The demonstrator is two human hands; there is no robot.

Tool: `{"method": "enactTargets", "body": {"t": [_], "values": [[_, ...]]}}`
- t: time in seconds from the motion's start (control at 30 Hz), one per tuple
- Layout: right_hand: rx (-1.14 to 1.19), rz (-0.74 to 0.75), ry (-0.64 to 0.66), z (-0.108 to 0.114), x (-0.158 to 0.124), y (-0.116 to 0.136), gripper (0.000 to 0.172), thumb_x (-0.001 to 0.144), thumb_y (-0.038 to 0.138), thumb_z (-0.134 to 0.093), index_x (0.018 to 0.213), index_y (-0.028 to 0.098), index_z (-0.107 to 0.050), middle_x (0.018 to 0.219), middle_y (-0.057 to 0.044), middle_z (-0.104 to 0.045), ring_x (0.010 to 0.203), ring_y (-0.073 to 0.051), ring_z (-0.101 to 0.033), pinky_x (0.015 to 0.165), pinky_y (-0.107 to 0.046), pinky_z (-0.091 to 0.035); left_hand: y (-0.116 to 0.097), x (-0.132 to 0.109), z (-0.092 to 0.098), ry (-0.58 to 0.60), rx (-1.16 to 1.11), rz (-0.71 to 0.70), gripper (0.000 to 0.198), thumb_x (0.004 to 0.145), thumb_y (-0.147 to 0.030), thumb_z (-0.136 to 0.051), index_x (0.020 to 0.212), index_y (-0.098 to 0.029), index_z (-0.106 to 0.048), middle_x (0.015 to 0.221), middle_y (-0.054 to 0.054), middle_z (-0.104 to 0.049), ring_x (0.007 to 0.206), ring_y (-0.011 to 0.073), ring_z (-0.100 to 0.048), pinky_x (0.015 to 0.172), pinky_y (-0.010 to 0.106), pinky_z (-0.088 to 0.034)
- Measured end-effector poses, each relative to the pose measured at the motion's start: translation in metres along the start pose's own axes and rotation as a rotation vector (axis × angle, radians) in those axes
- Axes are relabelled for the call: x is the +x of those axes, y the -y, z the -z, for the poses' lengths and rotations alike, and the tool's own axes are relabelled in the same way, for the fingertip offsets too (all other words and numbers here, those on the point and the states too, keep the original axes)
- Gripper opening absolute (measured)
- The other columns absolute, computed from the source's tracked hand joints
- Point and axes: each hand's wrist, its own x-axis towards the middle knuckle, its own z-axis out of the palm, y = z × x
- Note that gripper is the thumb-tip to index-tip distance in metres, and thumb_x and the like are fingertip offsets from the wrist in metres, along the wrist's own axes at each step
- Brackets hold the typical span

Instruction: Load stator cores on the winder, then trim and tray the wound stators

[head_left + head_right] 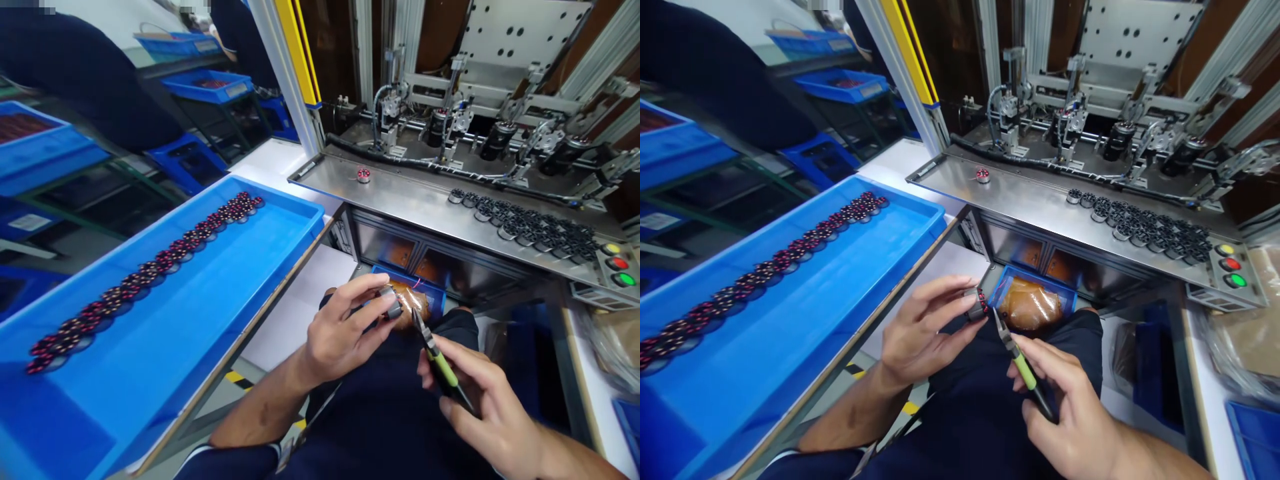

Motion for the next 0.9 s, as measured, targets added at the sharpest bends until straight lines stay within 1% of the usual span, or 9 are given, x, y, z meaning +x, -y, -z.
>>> {"method": "enactTargets", "body": {"t": [0.07, 0.17, 0.27, 0.4, 0.57, 0.73, 0.9], "values": [[0.028, -0.002, 0.026, 0.001, 0.000, 0.001, 0.077, 0.079, 0.000, -0.057, 0.149, 0.032, -0.051, 0.104, -0.008, -0.075, 0.089, -0.020, -0.076, 0.082, -0.034, -0.065, 0.000, -0.001, 0.000, 0.011, -0.001, 0.004, 0.058, 0.082, -0.004, -0.074, 0.134, -0.024, -0.061, 0.134, 0.012, -0.066, 0.116, 0.0241, -0.072, 0.092, 0.033, -0.066], [0.040, 0.012, 0.048, 0.002, 0.001, 0.000, 0.082, 0.078, 0.000, -0.057, 0.150, 0.036, -0.048, 0.106, -0.006, -0.076, 0.095, -0.021, -0.075, 0.086, -0.037, -0.064, 0.000, 0.001, 0.001, 0.009, -0.030, -0.010, 0.061, 0.081, -0.001, -0.074, 0.136, -0.024, -0.059, 0.130, 0.011, -0.071, 0.113, 0.0234, -0.073, 0.095, 0.034, -0.065], [0.044, 0.014, 0.059, 0.004, 0.002, 0.001, 0.086, 0.077, -0.002, -0.056, 0.151, 0.040, -0.046, 0.107, -0.005, -0.075, 0.096, -0.020, -0.075, 0.088, -0.035, -0.063, 0.001, 0.003, 0.000, -0.039, -0.090, -0.047, 0.073, 0.077, 0.000, -0.077, 0.142, -0.023, -0.054, 0.124, 0.012, -0.075, 0.108, 0.0235, -0.075, 0.095, 0.035, -0.065], [0.083, -0.002, 0.068, 0.003, 0.004, 0.002, 0.085, 0.078, -0.003, -0.055, 0.152, 0.038, -0.045, 0.108, -0.005, -0.074, 0.093, -0.018, -0.075, 0.089, -0.033, -0.062, 0.002, 0.003, -0.002, -0.087, -0.164, -0.054, 0.083, 0.073, -0.002, -0.083, 0.147, -0.020, -0.049, 0.118, 0.015, -0.077, 0.103, 0.0252, -0.077, 0.094, 0.036, -0.066], [0.130, -0.031, 0.079, 0.002, 0.010, 0.005, 0.083, 0.078, -0.002, -0.054, 0.149, 0.040, -0.049, 0.104, -0.004, -0.074, 0.088, -0.015, -0.073, 0.083, -0.029, -0.063, 0.002, 0.000, -0.004, -0.102, -0.203, -0.023, 0.084, 0.073, -0.002, -0.083, 0.147, -0.024, -0.050, 0.118, 0.013, -0.078, 0.102, 0.0252, -0.078, 0.092, 0.037, -0.067], [0.161, -0.035, 0.071, 0.001, 0.012, 0.006, 0.082, 0.078, -0.004, -0.055, 0.148, 0.038, -0.051, 0.102, -0.004, -0.074, 0.084, -0.015, -0.072, 0.080, -0.028, -0.063, 0.000, -0.004, -0.005, -0.089, -0.248, 0.038, 0.085, 0.073, 0.001, -0.081, 0.147, -0.023, -0.048, 0.122, 0.014, -0.076, 0.109, 0.0248, -0.075, 0.097, 0.038, -0.064], [0.202, -0.089, 0.062, 0.001, 0.010, 0.004, 0.081, 0.079, -0.004, -0.055, 0.146, 0.041, -0.053, 0.100, -0.003, -0.073, 0.082, -0.014, -0.070, 0.080, -0.028, -0.062, 0.000, -0.004, -0.004, -0.066, -0.257, 0.040, 0.085, 0.073, 0.007, -0.077, 0.148, -0.021, -0.048, 0.124, 0.015, -0.075, 0.113, 0.0229, -0.074, 0.100, 0.035, -0.062]]}}
